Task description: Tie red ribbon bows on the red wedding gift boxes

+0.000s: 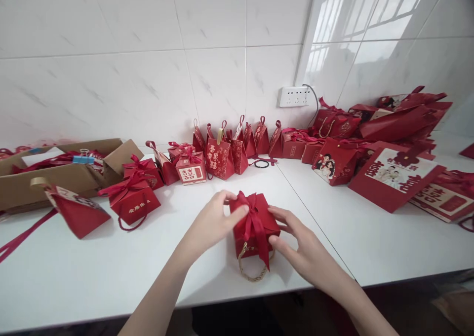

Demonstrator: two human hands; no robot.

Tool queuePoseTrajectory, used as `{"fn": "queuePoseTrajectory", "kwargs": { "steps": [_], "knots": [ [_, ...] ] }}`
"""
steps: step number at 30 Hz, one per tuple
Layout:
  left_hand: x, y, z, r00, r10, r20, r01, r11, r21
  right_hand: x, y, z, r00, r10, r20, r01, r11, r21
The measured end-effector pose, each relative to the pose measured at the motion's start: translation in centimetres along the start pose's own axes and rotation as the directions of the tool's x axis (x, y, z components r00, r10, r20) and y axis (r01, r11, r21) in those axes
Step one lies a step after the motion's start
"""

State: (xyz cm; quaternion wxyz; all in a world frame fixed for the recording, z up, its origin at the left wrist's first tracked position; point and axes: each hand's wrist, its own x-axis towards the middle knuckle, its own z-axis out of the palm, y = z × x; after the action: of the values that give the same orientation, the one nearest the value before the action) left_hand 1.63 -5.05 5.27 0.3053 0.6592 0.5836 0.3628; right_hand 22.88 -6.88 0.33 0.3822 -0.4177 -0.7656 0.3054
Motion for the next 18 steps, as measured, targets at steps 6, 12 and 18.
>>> {"fn": "queuePoseTrajectory", "kwargs": {
  "steps": [6, 12, 18],
  "knots": [
    [0.4, -1.9, -0.9, 0.999, 0.024, -0.033, -0.023, 1.000, 0.004, -3.4, -2.9, 1.7, 0.995, -0.086, -0.040, 0.082, 0.992, -0.100],
    [-0.8, -1.4, -2.4, 0.922, -0.036, -0.385, 0.011, 0.998, -0.067, -1.8, -4.0, -0.3, 0.995, -0.033, -0.091, 0.030, 0.999, -0.036],
    [-5.2, -1.4, -0.9, 0.955, -0.042, -0.292, 0.053, 0.998, 0.030, -0.3, -3.0, 0.2, 0.994, -0.092, -0.064, 0.081, 0.983, -0.165]
  ]
}}
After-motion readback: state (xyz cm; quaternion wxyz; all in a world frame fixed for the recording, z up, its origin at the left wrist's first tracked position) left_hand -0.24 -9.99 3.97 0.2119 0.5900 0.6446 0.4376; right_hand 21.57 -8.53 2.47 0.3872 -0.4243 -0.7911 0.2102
